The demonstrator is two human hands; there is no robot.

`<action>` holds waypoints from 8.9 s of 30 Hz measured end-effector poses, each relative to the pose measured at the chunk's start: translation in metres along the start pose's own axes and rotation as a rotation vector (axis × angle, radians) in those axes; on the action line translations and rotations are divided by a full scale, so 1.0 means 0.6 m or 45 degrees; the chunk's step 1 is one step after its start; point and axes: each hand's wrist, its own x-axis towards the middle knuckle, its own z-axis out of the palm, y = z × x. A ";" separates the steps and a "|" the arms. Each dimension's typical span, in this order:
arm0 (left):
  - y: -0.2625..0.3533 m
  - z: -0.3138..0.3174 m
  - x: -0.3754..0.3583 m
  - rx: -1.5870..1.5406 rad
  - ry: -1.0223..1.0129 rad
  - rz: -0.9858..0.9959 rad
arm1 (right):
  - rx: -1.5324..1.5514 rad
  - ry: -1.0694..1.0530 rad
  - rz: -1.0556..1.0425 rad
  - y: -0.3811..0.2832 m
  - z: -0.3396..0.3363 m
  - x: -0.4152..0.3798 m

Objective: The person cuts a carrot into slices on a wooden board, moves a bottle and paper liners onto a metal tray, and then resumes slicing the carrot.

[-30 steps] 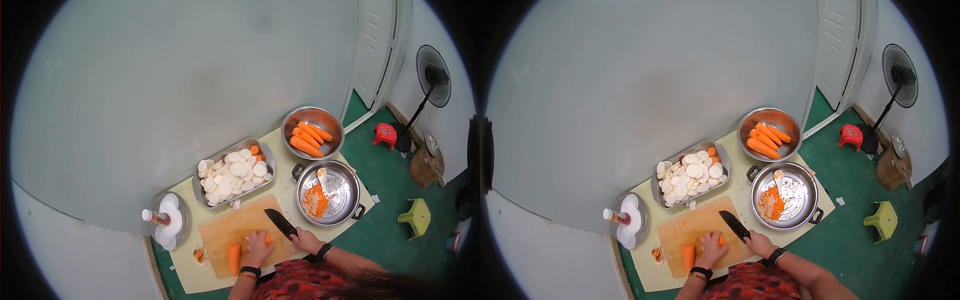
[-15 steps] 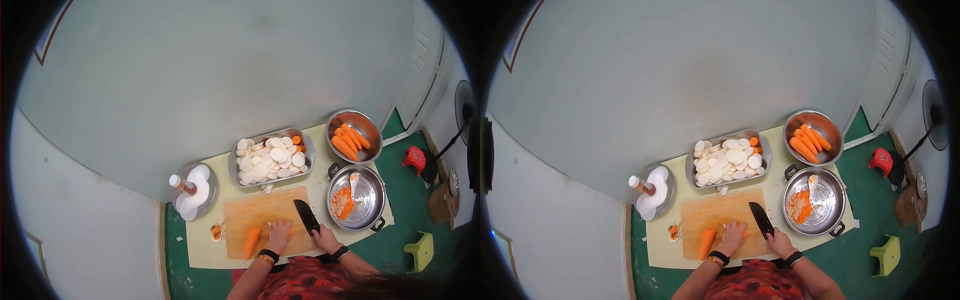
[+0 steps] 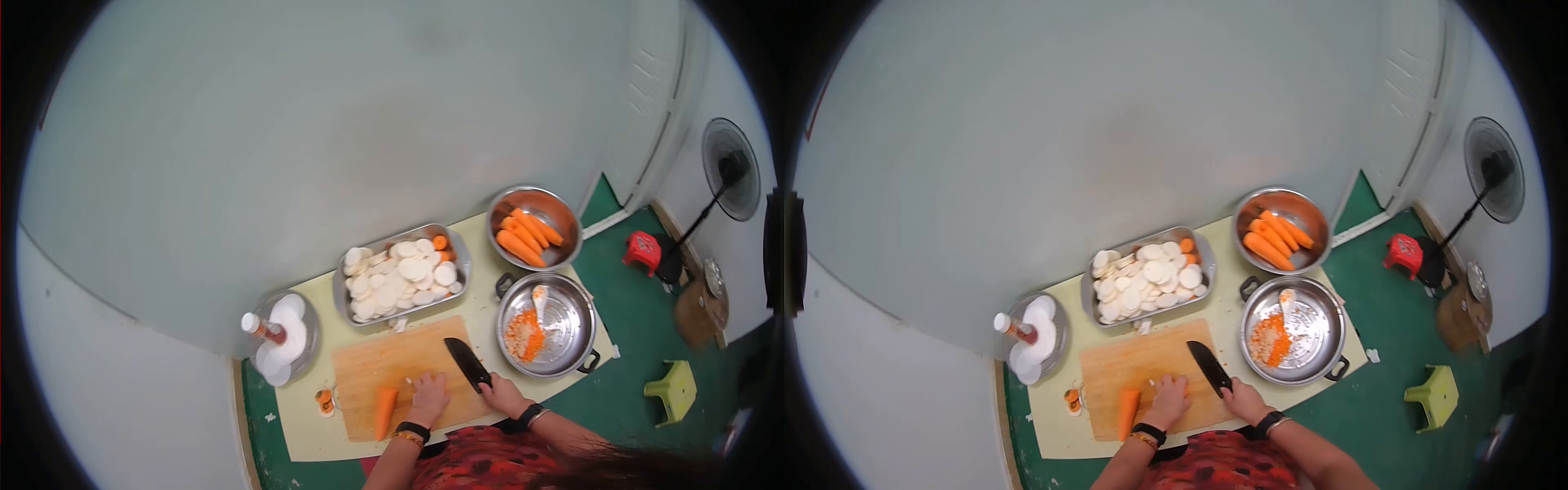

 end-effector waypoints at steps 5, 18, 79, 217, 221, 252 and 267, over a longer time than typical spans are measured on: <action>0.008 -0.014 -0.001 -0.001 0.010 0.049 | 0.000 -0.014 0.048 -0.003 -0.002 0.003; -0.071 -0.073 0.121 -0.925 -0.046 -0.467 | 0.070 -0.034 0.105 -0.001 0.000 -0.002; -0.068 -0.007 -0.117 -0.270 0.485 -0.165 | -0.251 -0.072 -0.299 -0.097 0.035 0.031; -0.087 0.041 -0.116 0.011 0.456 -0.192 | -0.290 -0.184 -0.537 -0.144 0.081 -0.034; -0.088 0.047 -0.116 0.030 0.480 -0.178 | -0.317 -0.192 -0.521 -0.149 0.077 -0.038; -0.081 0.039 -0.114 0.044 0.514 -0.158 | -0.342 -0.144 -0.485 -0.142 0.077 -0.047; -0.087 0.050 -0.115 0.070 0.500 -0.202 | -0.500 -0.177 -0.388 -0.175 0.075 -0.039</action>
